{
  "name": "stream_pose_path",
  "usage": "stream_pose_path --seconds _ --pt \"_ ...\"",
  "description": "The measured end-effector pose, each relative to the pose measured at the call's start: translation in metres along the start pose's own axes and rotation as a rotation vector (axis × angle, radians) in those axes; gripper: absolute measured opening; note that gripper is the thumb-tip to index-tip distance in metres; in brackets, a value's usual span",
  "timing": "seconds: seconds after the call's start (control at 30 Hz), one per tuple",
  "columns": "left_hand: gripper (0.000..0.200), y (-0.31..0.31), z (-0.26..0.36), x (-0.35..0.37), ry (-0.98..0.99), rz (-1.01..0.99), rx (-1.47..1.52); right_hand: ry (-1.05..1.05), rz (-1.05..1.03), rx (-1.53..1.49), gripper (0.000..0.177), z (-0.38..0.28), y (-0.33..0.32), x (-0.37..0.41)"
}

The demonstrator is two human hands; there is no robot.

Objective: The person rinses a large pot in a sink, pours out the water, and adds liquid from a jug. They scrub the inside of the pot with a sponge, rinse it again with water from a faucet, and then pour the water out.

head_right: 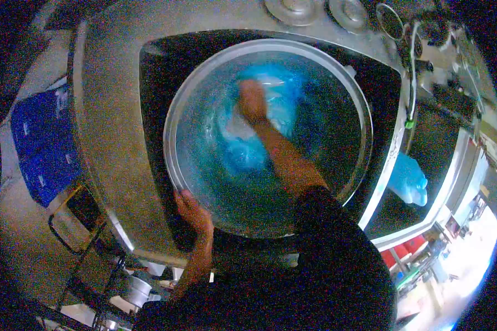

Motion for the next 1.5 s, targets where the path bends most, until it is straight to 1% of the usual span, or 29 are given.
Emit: stream_pose_path --seconds 0.03,0.07,0.1,0.13,0.2,0.23,0.3,0.33,0.4,0.43,0.47,0.5,0.57,0.63,0.73,0.77,0.8,0.87,0.93,0.97,1.03,1.07,1.1,1.2,1.23,1.27,1.33,1.43,1.5 --pt "0.047 -0.002 0.002 0.002 -0.017 -0.019 0.01 -0.112 -0.045 -0.063 0.018 -0.031 0.018 -0.006" --pt "0.051 0.0 0.002 0.002 -0.038 -0.042 0.043 -0.131 -0.136 -0.128 0.022 -0.055 -0.017 0.006" --pt "0.055 0.0 0.002 0.0 -0.056 -0.071 0.069 -0.163 -0.239 -0.072 0.025 -0.056 -0.025 0.034" --pt "0.05 0.001 0.004 -0.001 -0.045 -0.081 0.06 -0.198 -0.347 -0.016 0.028 -0.042 -0.03 0.058" --pt "0.041 0.001 0.001 -0.001 -0.036 -0.088 0.04 0.13 -0.523 -0.17 0.033 0.0 -0.08 0.053" --pt "0.041 0.001 0.001 -0.002 -0.016 -0.087 0.041 0.032 -0.177 0.139 0.03 0.027 -0.08 0.051" --pt "0.042 0.004 0.0 -0.001 0.001 -0.098 0.066 0.088 0.069 0.315 0.023 0.055 -0.064 0.015" --pt "0.043 0.006 -0.001 0.0 0.002 -0.112 0.089 0.245 -0.035 0.193 0.018 0.048 -0.055 -0.016" --pt "0.045 0.006 -0.004 0.0 -0.024 -0.157 0.183 0.054 0.024 0.11 0.017 0.001 -0.005 -0.022" --pt "0.045 0.005 -0.008 -0.001 -0.035 -0.138 0.125 -0.064 0.059 -0.03 0.018 -0.033 0.003 -0.014" --pt "0.046 0.005 -0.015 -0.004 -0.041 -0.118 0.074 -0.066 -0.15 -0.092 0.006 -0.078 -0.006 -0.007" --pt "0.047 0.005 -0.014 -0.005 -0.03 -0.105 0.056 -0.218 -0.185 -0.155 0.005 -0.113 0.005 0.029" --pt "0.048 0.006 -0.011 -0.005 0.005 -0.082 0.047 0.034 -0.612 -0.703 0.01 -0.145 0.029 0.134" --pt "0.048 0.006 -0.014 -0.009 0.007 -0.084 0.073 -0.144 -0.41 -0.654 0.022 -0.164 -0.011 0.166" --pt "0.048 0.008 -0.024 -0.009 -0.03 -0.084 0.096 0.658 0.016 -1.266 0.035 -0.169 0.016 0.126" --pt "0.048 0.008 -0.02 -0.007 -0.013 -0.061 0.071 0.889 0.218 -1.437 0.039 -0.167 0.022 0.094" --pt "0.048 0.006 -0.017 -0.005 0.005 -0.036 0.04 1.029 0.45 -1.606 0.043 -0.154 0.024 0.056" --pt "0.047 0.006 -0.021 -0.002 -0.011 -0.058 0.004 1.129 0.842 -1.885 0.052 -0.121 0.023 -0.014" --pt "0.046 0.009 -0.026 -0.008 0.014 -0.146 0.15 1.131 1.003 -1.953 0.06 -0.107 0.024 -0.056" --pt "0.045 0.007 -0.024 -0.008 0.02 -0.125 0.121 1.229 1.063 -1.861 0.061 -0.116 0.022 -0.058" --pt "0.044 0.01 -0.015 -0.009 0.038 -0.098 0.08 0.852 0.63 -1.063 0.056 -0.141 -0.032 -0.036" --pt "0.044 0.012 -0.018 -0.011 0.044 -0.105 0.089 0.897 0.153 -0.981 0.054 -0.164 -0.022 0.015" --pt "0.045 0.011 -0.026 -0.013 0.048 -0.11 0.095 0.794 -0.334 -0.856 0.052 -0.191 -0.013 0.067" --pt "0.046 0.01 -0.032 -0.014 0.036 -0.152 0.135 0.872 -0.224 -0.99 0.052 -0.197 -0.032 0.046" --pt "0.047 0.012 -0.031 -0.012 0.032 -0.181 0.149 0.932 0.204 -1.235 0.051 -0.177 0.021 0.015" --pt "0.048 0.017 -0.027 -0.01 0.01 -0.203 0.259 0.882 0.631 -1.469 0.05 -0.158 0.073 -0.015" --pt "0.05 0.018 -0.02 -0.008 -0.034 -0.224 0.467 0.768 0.55 -1.124 0.048 -0.165 0.044 -0.008" --pt "0.057 0.016 -0.018 -0.012 0.032 -0.204 0.41 0.588 0.438 -0.614 0.045 -0.206 -0.039 0.003" --pt "0.059 0.013 -0.024 -0.015 0.045 -0.179 0.303 0.585 -0.025 -0.923 0.048 -0.233 -0.085 0.055"
Point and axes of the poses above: each hand's wrist, its own x-axis away from the middle knuckle, its own y-axis out of the palm, z = x × y, the point moved 5 cm from there along -x, towards the middle knuckle, and after that the axes turned 14 degrees about -y, right-handed, at the moved point
